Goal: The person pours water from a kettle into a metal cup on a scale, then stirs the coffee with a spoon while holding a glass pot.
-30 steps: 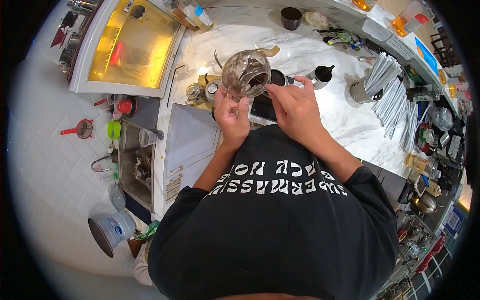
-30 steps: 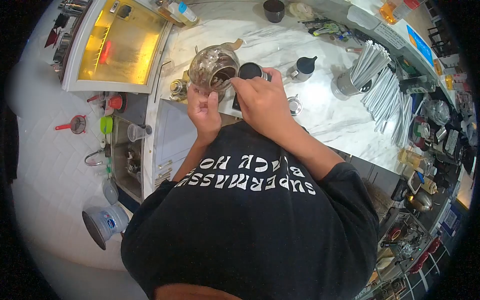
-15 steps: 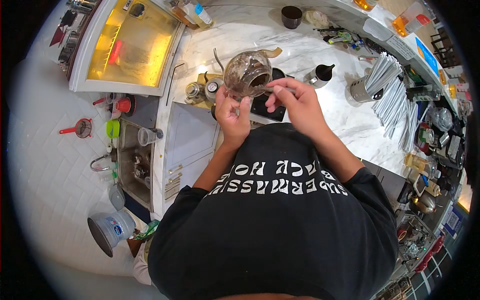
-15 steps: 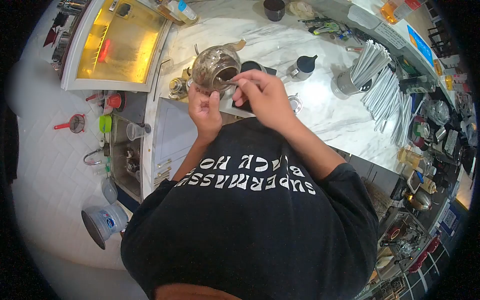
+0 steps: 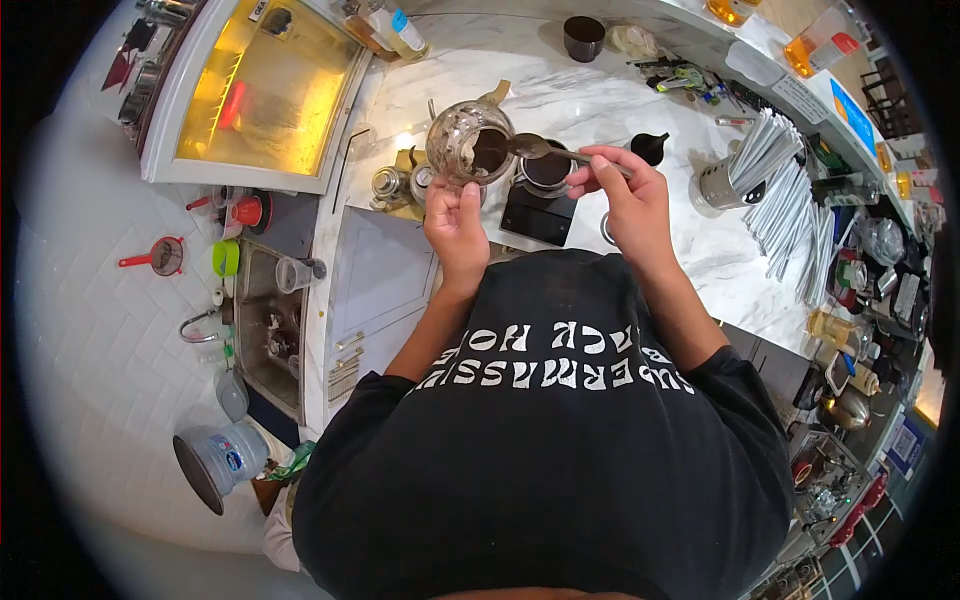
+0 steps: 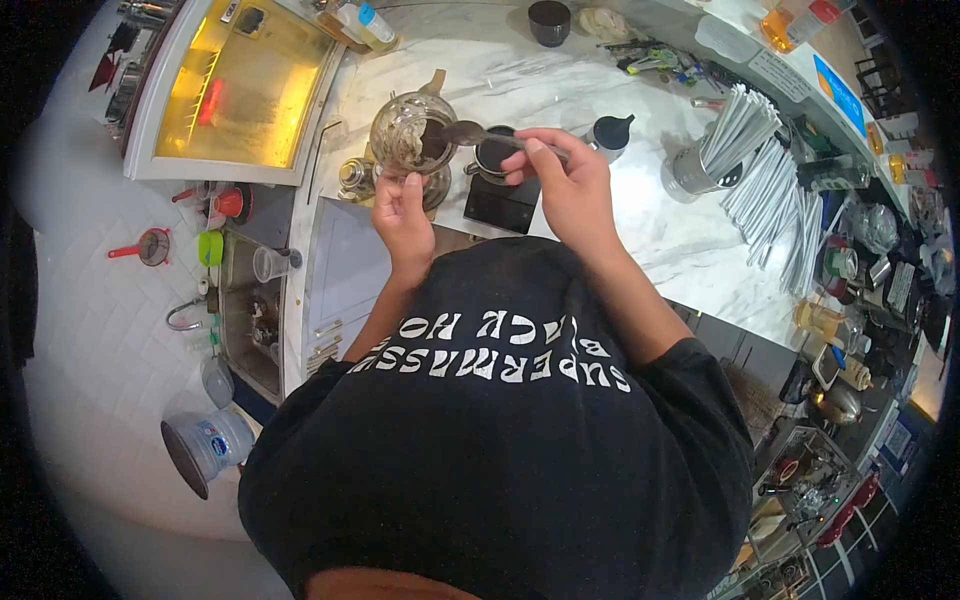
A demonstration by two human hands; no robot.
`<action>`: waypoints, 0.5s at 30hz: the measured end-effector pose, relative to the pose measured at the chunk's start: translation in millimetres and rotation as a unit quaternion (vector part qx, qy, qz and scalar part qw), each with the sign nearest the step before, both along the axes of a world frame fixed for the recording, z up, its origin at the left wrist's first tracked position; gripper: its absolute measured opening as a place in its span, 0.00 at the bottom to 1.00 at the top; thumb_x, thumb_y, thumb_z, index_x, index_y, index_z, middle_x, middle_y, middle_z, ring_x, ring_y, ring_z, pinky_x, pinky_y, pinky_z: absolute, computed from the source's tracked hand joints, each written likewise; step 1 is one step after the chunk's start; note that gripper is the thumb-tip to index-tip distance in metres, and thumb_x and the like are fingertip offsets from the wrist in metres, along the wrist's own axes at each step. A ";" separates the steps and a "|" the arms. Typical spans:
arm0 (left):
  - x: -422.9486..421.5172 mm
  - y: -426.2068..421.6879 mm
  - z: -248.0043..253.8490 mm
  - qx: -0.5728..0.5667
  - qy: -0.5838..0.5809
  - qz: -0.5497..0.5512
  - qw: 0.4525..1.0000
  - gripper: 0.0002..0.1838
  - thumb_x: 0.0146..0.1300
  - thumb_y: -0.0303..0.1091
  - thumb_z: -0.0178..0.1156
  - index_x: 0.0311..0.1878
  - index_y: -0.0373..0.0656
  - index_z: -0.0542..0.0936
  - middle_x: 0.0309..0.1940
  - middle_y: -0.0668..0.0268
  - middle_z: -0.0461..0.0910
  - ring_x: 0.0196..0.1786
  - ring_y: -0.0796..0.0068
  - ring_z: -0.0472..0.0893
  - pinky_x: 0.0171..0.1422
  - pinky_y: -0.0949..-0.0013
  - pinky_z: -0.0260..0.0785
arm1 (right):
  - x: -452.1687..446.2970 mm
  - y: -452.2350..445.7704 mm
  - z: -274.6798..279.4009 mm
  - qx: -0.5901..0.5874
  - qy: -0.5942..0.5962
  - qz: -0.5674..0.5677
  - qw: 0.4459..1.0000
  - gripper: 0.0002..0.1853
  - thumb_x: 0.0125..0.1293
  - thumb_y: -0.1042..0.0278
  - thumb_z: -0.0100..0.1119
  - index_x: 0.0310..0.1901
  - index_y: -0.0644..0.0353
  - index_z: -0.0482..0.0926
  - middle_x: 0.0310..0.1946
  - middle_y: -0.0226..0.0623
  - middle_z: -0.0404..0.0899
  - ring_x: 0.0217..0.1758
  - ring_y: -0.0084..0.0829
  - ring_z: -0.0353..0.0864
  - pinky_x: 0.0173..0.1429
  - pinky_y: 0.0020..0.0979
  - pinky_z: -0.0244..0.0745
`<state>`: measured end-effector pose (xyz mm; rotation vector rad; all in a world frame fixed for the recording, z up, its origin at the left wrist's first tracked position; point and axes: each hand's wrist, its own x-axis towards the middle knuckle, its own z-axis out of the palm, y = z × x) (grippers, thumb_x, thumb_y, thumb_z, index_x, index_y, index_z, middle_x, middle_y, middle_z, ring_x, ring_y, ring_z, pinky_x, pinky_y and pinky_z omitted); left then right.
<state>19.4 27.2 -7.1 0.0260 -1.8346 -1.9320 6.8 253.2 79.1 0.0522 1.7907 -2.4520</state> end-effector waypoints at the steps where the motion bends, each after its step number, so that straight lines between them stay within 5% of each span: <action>1: 0.2 -4.0 -4.6 -0.005 -0.013 -0.003 1.000 0.15 0.71 0.22 0.62 0.30 0.40 0.68 0.57 0.51 0.74 0.57 0.72 0.76 0.64 0.67 0.66 | 0.7 1.1 -9.4 0.030 0.018 -0.018 0.999 0.13 0.77 0.71 0.53 0.55 0.68 0.82 0.37 0.42 0.88 0.36 0.31 0.87 0.48 0.30 0.80; 3: -0.3 -6.2 -6.4 -0.010 -0.025 -0.007 1.000 0.15 0.71 0.22 0.62 0.30 0.40 0.68 0.57 0.51 0.74 0.57 0.71 0.76 0.65 0.67 0.66 | 0.9 5.1 -23.5 0.059 0.037 -0.037 0.997 0.13 0.76 0.71 0.55 0.55 0.66 0.82 0.37 0.41 0.88 0.35 0.31 0.86 0.45 0.31 0.79; 5: -0.4 -1.1 -1.4 0.019 -0.026 -0.001 0.999 0.15 0.71 0.23 0.63 0.29 0.40 0.68 0.57 0.50 0.75 0.57 0.71 0.76 0.65 0.66 0.66 | 1.5 12.1 -33.3 0.371 0.216 -0.032 0.903 0.12 0.73 0.73 0.58 0.54 0.61 0.84 0.37 0.39 0.88 0.35 0.37 0.86 0.49 0.36 0.77; 6: -0.6 -0.2 -0.9 0.020 -0.027 -0.002 0.999 0.15 0.71 0.23 0.63 0.29 0.40 0.68 0.57 0.50 0.75 0.57 0.71 0.76 0.65 0.66 0.66 | 3.2 14.8 -36.4 0.372 0.215 -0.033 0.902 0.12 0.73 0.73 0.58 0.54 0.61 0.84 0.37 0.39 0.88 0.35 0.37 0.86 0.49 0.36 0.77; 8: -1.1 -0.3 -0.7 0.010 -0.020 -0.001 1.000 0.15 0.71 0.23 0.63 0.29 0.40 0.68 0.57 0.48 0.75 0.58 0.71 0.76 0.65 0.66 0.66 | 6.0 17.1 -39.9 0.514 0.323 -0.061 0.793 0.11 0.71 0.77 0.59 0.52 0.61 0.85 0.36 0.38 0.89 0.37 0.30 0.86 0.54 0.34 0.74; 12: -1.2 -0.4 -1.1 -0.002 -0.016 -0.006 1.000 0.15 0.71 0.23 0.62 0.30 0.40 0.68 0.58 0.47 0.75 0.57 0.70 0.76 0.64 0.67 0.65 | 9.4 15.9 -23.8 0.457 0.297 -0.092 0.833 0.10 0.71 0.78 0.60 0.51 0.61 0.85 0.35 0.38 0.89 0.38 0.31 0.85 0.56 0.34 0.71; 15: 0.0 5.3 9.5 -0.053 0.021 -0.006 0.998 0.13 0.74 0.23 0.58 0.31 0.39 0.68 0.52 0.56 0.77 0.54 0.73 0.78 0.60 0.69 0.69 | 14.0 11.0 10.6 0.365 0.295 -0.136 0.873 0.10 0.69 0.77 0.62 0.49 0.59 0.85 0.30 0.35 0.87 0.34 0.36 0.83 0.55 0.38 0.69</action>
